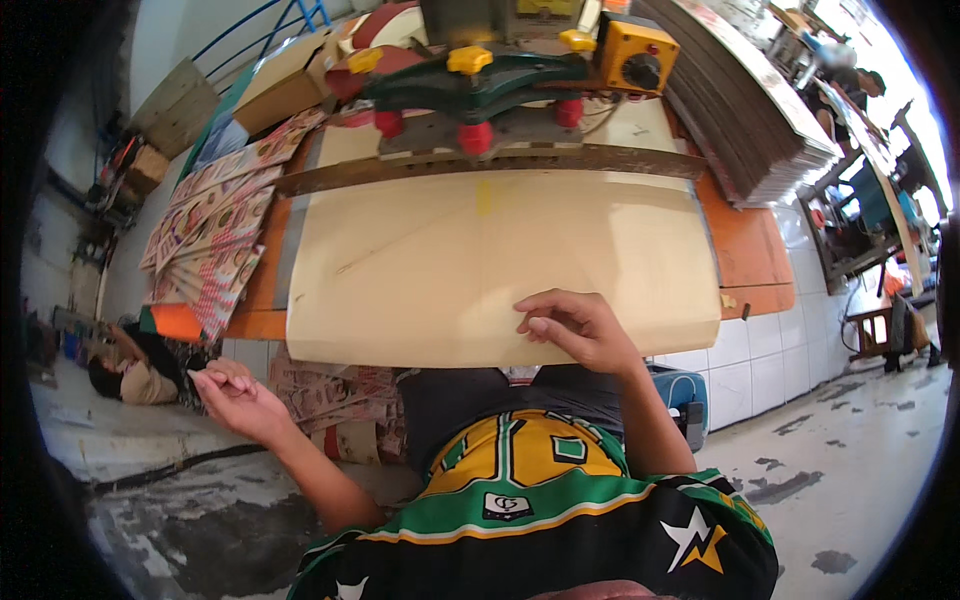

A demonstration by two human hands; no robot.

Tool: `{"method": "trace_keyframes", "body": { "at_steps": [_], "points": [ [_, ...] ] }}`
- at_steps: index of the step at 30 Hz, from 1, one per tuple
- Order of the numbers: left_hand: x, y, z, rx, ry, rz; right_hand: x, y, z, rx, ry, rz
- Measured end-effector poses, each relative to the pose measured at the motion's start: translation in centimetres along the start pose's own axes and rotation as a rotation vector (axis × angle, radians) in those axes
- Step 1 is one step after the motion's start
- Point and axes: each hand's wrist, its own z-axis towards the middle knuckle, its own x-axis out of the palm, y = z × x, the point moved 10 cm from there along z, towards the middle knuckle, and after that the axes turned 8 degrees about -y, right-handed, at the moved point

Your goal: The person positions long printed plastic sheets onto a machine, aligns them under a heat-sealing bar, and removes the sealed bags after the machine cycles.

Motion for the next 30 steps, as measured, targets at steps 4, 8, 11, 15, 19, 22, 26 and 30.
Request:
{"method": "trace_keyframes", "body": {
  "at_steps": [4,8,11,15,19,22,26,30],
  "points": [
    [13.0,-3.4,-7.8,-0.200,0.638,-0.365,-0.1,-0.1,0.1,-0.030,0.018,0.010],
    [20.9,-8.7,-18.6,-0.673,1.502,-0.902,0.2,0.0,0.0,-0.035,0.031,0.002],
    [25.2,-14.2,-22.6,-0.827,1.798,-1.235,-0.4,0.1,-0.3,-0.057,-0.001,-0.016],
    [26.1,-18.3,-22.9,-0.738,2.076,-1.441,-0.8,0.3,-0.2,-0.061,-0.009,-0.036],
    [26.3,-18.5,-23.7,-1.032,2.051,-1.370,-0.1,-0.2,-0.1,-0.037,0.013,0.009],
    [27.7,-18.7,-24.2,-0.956,1.994,-1.337,0.2,-0.3,0.0,-0.038,0.026,0.010],
    [27.2,-17.8,-24.3,-0.683,1.938,-1.325,-0.2,-0.3,-0.2,-0.007,0.014,-0.024],
    [26.9,-16.6,-24.5,-0.237,1.897,-1.183,-0.6,-0.6,-0.2,-0.029,-0.003,-0.020]
  ]
}}
